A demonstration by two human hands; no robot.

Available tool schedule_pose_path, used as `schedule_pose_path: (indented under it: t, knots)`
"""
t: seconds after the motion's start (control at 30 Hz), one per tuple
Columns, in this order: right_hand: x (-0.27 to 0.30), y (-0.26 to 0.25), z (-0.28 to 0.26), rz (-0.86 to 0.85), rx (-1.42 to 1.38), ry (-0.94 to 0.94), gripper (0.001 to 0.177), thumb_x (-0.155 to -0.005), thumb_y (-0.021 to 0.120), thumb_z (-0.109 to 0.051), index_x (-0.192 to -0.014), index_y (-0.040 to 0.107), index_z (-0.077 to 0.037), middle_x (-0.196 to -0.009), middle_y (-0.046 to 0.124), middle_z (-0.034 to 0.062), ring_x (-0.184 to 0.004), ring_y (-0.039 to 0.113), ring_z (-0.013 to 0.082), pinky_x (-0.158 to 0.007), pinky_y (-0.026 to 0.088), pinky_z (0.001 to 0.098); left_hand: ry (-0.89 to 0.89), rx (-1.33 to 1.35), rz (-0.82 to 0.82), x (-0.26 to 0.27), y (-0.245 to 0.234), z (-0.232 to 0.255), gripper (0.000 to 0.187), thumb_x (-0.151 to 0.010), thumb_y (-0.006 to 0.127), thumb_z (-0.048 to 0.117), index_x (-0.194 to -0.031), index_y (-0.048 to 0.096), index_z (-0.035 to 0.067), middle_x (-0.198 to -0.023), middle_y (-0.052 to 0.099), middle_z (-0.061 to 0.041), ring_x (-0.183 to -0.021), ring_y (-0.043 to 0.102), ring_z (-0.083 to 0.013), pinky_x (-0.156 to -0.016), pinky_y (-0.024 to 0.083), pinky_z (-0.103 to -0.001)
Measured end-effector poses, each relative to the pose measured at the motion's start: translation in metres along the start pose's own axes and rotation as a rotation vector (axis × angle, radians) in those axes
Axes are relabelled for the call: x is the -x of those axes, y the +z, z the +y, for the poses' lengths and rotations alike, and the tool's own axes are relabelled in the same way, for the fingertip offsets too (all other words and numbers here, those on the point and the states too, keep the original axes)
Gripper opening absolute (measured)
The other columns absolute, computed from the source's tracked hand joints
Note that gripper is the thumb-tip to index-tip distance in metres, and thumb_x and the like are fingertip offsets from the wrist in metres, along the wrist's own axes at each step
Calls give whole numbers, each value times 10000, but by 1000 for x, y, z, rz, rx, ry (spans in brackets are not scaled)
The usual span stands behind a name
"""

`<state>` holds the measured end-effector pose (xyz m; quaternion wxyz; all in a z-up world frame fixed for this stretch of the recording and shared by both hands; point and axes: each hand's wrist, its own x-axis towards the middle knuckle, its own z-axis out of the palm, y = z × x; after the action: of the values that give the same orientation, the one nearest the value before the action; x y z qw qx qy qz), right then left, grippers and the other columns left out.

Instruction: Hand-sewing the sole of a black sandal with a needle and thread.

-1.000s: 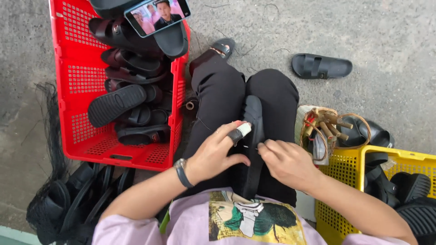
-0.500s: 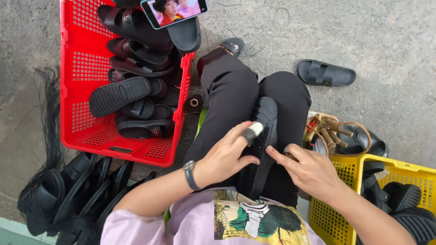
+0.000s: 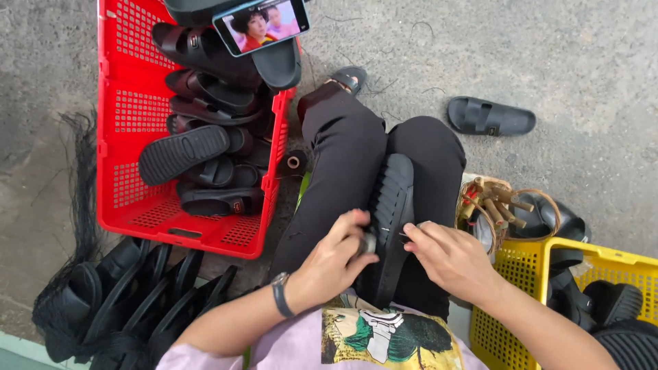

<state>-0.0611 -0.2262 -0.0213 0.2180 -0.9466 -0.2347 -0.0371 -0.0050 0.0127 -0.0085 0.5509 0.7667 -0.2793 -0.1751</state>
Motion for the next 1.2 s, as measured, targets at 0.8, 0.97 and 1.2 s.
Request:
schedule_pose_path:
  t: [0.8,0.97,1.2]
  knots:
    - [1,-55,-2,-405,311,191,573,-743,595,-216,-1283,517,-388,-735,428,-21,-305,336,112,-230,320,283,146,-278,50,-38,8,20,249,-729,780,108,-810,562,18,-1069,537,-130,-836,594,-275,-670,485,-325]
    - [8,-67,-13,-305,91,215,431,-735,620,-134,-1140,612,-280,-1008,531,-9,-515,547,96,-356,407,248,351,-337,-7,-42,7,27,80,-760,673,4,-818,637,45,-790,463,-52,-650,460,-209,-534,390,-310]
    - [-5,-55,-18,-276,-749,437,159,-786,588,-81,-917,669,-119,-752,651,-47,-480,540,87,-423,401,239,482,-305,37,-17,7,13,121,-768,703,-38,-733,601,16,-926,560,-107,-667,491,-212,-569,445,-298]
